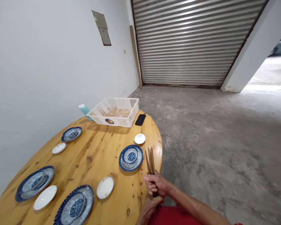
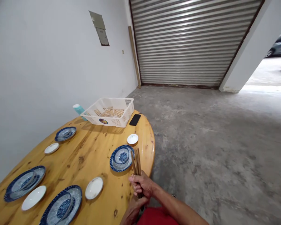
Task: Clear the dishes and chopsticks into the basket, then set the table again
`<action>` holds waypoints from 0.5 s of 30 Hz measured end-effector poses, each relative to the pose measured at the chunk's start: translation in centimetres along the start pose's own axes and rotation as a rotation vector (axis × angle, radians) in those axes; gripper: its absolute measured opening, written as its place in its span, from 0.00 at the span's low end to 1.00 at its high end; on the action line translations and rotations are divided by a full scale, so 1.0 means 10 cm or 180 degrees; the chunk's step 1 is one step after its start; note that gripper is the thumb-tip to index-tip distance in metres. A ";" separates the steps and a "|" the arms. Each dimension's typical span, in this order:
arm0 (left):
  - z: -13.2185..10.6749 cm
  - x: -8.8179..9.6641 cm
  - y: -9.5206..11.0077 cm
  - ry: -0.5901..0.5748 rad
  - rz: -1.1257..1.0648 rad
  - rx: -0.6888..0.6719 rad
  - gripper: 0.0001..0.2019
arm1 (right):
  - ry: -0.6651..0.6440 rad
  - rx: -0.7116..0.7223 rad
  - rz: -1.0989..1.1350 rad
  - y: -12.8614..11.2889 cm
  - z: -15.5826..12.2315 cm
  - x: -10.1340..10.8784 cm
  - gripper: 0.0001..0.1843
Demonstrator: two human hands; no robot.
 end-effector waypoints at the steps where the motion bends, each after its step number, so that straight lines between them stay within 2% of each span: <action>1: 0.04 -0.16 0.07 -0.0004 0.0034 -0.0106 0.20 | -0.0099 0.0030 0.0049 -0.14 -0.09 0.11 0.25; 5: 0.18 -0.83 0.33 -0.0216 0.0160 -0.0361 0.15 | -0.0214 0.0234 -0.0065 -0.62 -0.42 0.56 0.25; 9: 0.35 -1.43 0.52 -0.0202 0.0165 -0.0627 0.14 | 0.0049 0.0467 -0.0423 -0.91 -0.67 0.99 0.25; 12: 0.49 -1.73 0.54 -0.0049 0.0244 -0.0646 0.15 | 0.0443 0.0522 -0.0569 -0.99 -0.78 1.26 0.25; 15: 0.61 -1.86 0.50 0.0272 0.0069 -0.0600 0.12 | 0.0729 0.0573 -0.0700 -0.99 -0.80 1.41 0.27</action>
Point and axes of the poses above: each hand's wrist, its own z-axis towards the middle knuckle, its own x-axis out of the back of the hand, y = z × x, the point moved 3 cm from there along z, towards the middle knuckle, and after that the axes turned 10 degrees about x, right-handed, at the moved point
